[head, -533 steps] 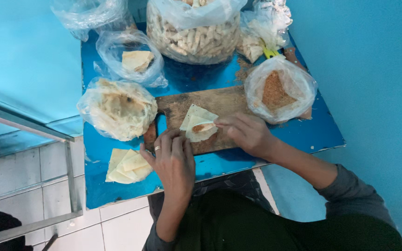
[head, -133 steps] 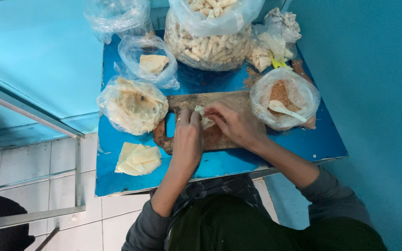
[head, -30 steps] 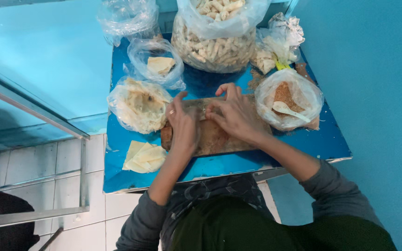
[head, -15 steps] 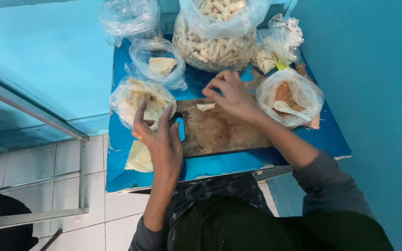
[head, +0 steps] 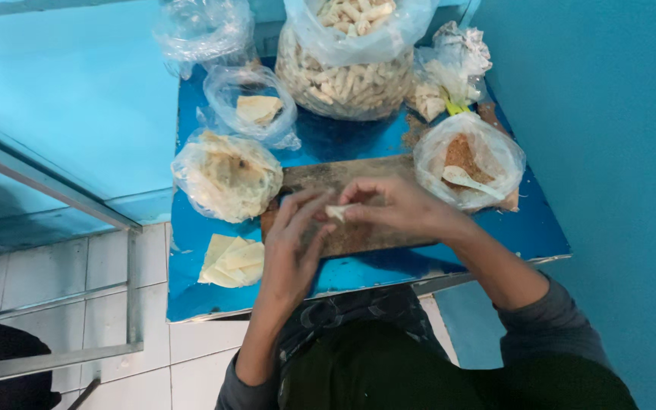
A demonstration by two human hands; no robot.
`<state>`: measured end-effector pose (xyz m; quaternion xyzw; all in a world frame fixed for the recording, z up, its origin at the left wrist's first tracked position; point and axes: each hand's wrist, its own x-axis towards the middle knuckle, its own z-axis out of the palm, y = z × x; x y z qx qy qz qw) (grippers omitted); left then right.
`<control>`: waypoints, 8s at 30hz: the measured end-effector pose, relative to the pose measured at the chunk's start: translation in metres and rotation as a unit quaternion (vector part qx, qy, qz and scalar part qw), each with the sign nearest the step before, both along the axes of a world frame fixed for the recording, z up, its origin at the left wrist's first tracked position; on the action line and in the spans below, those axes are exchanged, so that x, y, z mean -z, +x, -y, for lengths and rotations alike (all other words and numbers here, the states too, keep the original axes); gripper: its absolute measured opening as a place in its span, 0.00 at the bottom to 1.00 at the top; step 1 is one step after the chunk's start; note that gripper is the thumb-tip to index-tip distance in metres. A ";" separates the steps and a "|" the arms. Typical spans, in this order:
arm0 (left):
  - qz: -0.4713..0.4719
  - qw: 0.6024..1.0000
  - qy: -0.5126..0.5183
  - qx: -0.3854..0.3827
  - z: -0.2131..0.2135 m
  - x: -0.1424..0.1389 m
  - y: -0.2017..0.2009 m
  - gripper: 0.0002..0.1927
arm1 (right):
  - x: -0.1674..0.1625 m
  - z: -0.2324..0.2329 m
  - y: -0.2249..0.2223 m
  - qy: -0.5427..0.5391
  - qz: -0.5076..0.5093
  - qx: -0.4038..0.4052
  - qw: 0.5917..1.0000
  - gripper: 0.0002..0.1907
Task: The person places triangular dough wrappers on a cutting board, spoons brown filling from a plastic bag onto each wrapper, folds the wrappers over the filling, and sets the folded pastries aside while taking new wrappers from the pile.
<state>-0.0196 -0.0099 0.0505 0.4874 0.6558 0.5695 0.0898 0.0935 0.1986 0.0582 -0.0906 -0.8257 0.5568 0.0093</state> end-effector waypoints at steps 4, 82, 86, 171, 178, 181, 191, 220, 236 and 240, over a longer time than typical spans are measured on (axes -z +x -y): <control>0.033 0.998 0.055 0.007 0.005 -0.001 0.012 0.13 | -0.013 0.013 0.014 -0.048 0.009 -0.017 0.999 0.15; -0.153 0.965 -0.039 -0.209 0.006 0.026 0.004 0.10 | 0.040 0.061 -0.003 0.478 -0.182 0.188 0.838 0.15; -0.114 0.978 -0.037 -0.173 0.003 0.028 0.009 0.12 | 0.036 0.057 0.000 0.377 -0.144 0.202 0.892 0.18; 0.102 0.985 0.131 -0.044 0.039 0.038 0.055 0.14 | 0.046 0.094 0.064 -0.118 -0.327 0.179 0.920 0.40; 0.336 0.927 0.165 0.014 0.039 0.054 0.049 0.12 | 0.033 0.078 0.064 -0.379 -0.173 0.192 0.888 0.45; 0.309 0.935 0.174 0.022 0.040 0.055 0.050 0.11 | 0.041 0.086 0.063 -0.409 -0.163 0.186 0.878 0.44; -0.010 0.990 0.126 -0.062 0.045 0.030 0.054 0.11 | 0.046 0.092 0.057 -0.401 -0.188 0.172 0.880 0.32; 0.045 0.993 0.105 -0.033 0.040 0.018 0.051 0.22 | 0.060 0.092 0.064 -0.218 -0.246 0.238 0.914 0.31; 0.407 0.897 0.173 -0.016 0.024 0.073 0.049 0.15 | 0.057 0.101 0.058 -0.155 -0.268 0.193 0.931 0.36; 0.386 0.905 0.182 -0.005 0.022 0.069 0.047 0.14 | 0.061 0.102 0.056 -0.083 -0.273 0.215 0.934 0.32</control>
